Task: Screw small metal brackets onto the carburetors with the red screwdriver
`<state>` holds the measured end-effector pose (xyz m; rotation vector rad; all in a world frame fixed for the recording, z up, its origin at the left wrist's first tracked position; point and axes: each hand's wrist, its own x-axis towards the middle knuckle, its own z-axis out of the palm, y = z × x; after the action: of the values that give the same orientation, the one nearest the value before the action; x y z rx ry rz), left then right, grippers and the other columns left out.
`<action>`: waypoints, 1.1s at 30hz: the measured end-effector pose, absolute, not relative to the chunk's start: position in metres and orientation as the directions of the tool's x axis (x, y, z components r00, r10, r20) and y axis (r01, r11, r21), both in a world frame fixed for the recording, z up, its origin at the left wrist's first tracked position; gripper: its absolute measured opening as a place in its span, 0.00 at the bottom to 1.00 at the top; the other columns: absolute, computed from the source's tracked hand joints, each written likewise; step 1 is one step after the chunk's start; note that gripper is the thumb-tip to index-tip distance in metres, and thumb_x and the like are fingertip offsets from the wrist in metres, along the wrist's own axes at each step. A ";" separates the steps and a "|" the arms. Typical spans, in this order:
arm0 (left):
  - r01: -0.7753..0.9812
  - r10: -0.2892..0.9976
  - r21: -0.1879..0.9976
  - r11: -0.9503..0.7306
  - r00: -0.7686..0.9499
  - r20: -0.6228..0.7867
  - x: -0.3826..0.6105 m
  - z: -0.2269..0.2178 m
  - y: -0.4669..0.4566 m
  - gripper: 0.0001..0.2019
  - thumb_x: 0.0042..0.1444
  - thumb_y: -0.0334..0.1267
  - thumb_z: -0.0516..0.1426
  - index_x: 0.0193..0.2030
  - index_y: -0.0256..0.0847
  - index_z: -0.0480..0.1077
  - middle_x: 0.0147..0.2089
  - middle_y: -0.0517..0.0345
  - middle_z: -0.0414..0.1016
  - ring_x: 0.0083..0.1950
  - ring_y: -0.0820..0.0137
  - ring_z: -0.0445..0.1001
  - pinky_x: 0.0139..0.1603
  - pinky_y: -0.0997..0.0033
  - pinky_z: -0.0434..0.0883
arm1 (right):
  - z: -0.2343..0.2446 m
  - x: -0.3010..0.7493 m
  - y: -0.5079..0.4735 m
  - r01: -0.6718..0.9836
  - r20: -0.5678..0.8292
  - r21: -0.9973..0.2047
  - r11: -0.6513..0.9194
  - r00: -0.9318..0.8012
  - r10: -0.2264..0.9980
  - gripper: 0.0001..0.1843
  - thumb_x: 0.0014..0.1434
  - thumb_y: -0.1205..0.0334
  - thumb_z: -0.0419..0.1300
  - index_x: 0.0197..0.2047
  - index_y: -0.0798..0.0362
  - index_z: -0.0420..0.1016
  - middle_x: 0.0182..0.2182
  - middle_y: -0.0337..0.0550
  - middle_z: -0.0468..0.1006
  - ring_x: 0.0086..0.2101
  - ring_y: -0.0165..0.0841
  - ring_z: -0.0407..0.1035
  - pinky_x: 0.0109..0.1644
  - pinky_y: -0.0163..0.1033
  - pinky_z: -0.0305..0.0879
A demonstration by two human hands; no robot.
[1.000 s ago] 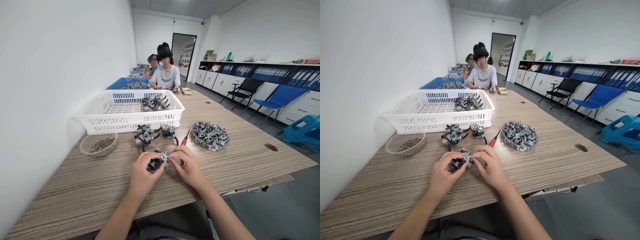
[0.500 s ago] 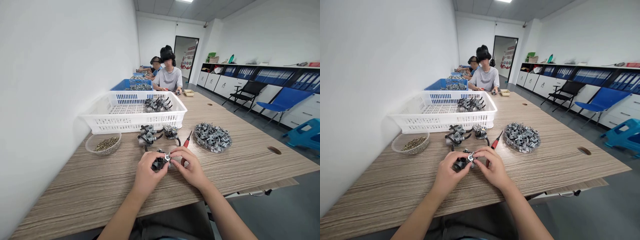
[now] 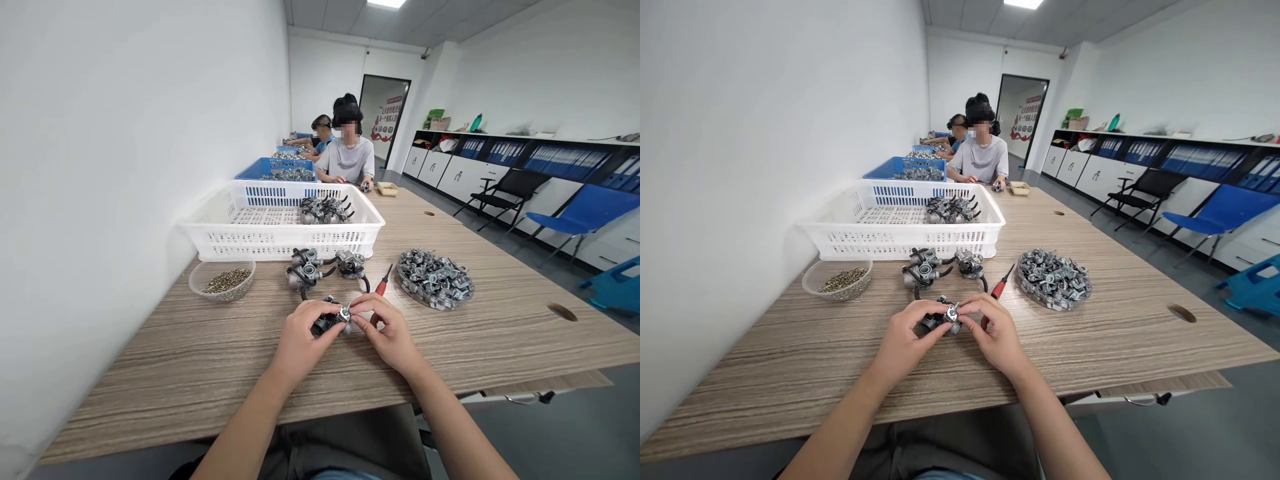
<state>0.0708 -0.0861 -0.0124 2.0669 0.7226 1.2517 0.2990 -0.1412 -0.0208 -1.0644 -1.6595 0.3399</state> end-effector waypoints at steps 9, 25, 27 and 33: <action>0.124 0.717 0.760 -0.638 0.457 0.527 0.066 -0.009 -0.083 0.13 0.67 0.29 0.70 0.55 0.48 0.88 0.55 0.53 0.92 0.59 0.56 0.88 0.66 0.55 0.83 | -0.021 0.302 -0.143 0.519 0.646 -0.644 0.562 -0.025 0.763 0.05 0.77 0.61 0.70 0.52 0.43 0.89 0.49 0.48 0.87 0.50 0.42 0.81 0.43 0.42 0.80; 0.037 0.433 0.602 -0.798 0.730 0.529 0.032 0.011 -0.035 0.10 0.73 0.44 0.70 0.55 0.45 0.87 0.48 0.52 0.91 0.51 0.59 0.85 0.57 0.60 0.78 | -0.013 0.291 -0.138 0.618 0.716 -0.425 0.661 -0.217 0.663 0.10 0.78 0.70 0.67 0.55 0.45 0.83 0.49 0.46 0.86 0.49 0.41 0.80 0.53 0.48 0.78; -0.009 0.383 0.584 -0.812 0.747 0.544 0.025 0.011 -0.022 0.11 0.74 0.46 0.70 0.55 0.44 0.86 0.48 0.51 0.91 0.50 0.60 0.85 0.57 0.61 0.78 | -0.006 0.291 -0.130 0.625 0.713 -0.359 0.693 -0.295 0.636 0.11 0.78 0.70 0.67 0.57 0.46 0.83 0.49 0.47 0.87 0.48 0.41 0.80 0.53 0.48 0.77; -0.033 0.364 0.575 -0.817 0.744 0.560 0.015 0.006 0.004 0.08 0.74 0.42 0.70 0.54 0.44 0.84 0.48 0.54 0.89 0.49 0.62 0.83 0.55 0.64 0.76 | 0.028 0.297 -0.085 0.562 0.632 -0.165 0.811 -0.571 0.524 0.06 0.78 0.69 0.67 0.53 0.47 0.83 0.45 0.44 0.88 0.41 0.39 0.76 0.44 0.45 0.74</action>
<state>0.0154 0.0041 0.0055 2.3732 0.2487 0.9222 0.2967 -0.0850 0.0281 -0.7950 -2.2977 -0.0695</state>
